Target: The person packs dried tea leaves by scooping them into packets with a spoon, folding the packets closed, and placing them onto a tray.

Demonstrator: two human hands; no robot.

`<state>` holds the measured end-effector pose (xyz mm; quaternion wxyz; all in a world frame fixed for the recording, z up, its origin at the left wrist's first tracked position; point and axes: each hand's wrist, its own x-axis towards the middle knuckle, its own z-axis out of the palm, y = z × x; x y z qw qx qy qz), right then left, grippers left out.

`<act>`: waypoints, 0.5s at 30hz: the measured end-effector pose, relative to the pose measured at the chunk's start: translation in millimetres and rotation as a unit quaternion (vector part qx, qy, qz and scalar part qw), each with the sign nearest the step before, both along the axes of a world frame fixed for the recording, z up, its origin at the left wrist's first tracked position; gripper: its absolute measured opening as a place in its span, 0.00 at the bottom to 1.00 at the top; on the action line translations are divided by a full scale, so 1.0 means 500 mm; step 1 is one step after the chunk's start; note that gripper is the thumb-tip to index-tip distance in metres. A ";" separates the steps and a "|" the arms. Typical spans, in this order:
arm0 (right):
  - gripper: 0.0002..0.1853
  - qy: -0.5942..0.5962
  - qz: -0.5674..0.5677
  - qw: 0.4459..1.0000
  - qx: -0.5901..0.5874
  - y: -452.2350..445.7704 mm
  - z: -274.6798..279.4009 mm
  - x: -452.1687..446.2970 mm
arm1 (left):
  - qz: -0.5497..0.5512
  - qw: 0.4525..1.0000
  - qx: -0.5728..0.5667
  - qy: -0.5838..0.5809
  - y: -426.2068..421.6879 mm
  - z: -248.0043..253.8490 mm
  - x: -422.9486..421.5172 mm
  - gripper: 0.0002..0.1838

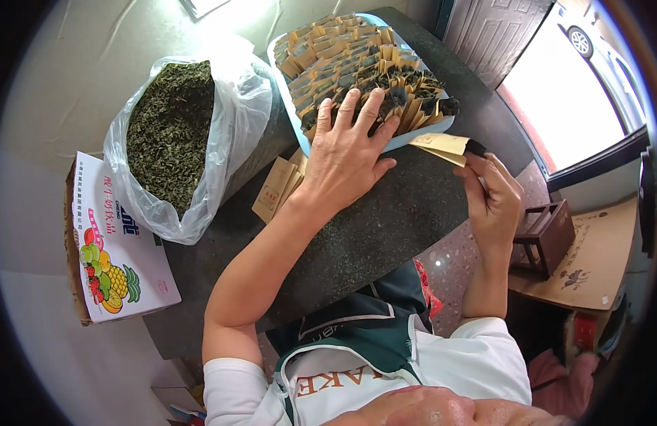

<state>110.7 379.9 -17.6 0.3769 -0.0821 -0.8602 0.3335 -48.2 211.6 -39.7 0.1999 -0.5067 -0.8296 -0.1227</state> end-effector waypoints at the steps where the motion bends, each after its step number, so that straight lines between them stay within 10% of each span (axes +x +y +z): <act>1: 0.07 -0.009 0.007 1.000 0.007 0.004 0.002 -0.006 | 0.007 1.000 -0.004 0.001 0.002 0.000 0.000 0.31; 15: 0.08 -0.103 0.092 0.985 0.101 0.015 -0.030 -0.130 | -0.023 0.996 0.063 -0.062 -0.018 0.006 -0.002 0.34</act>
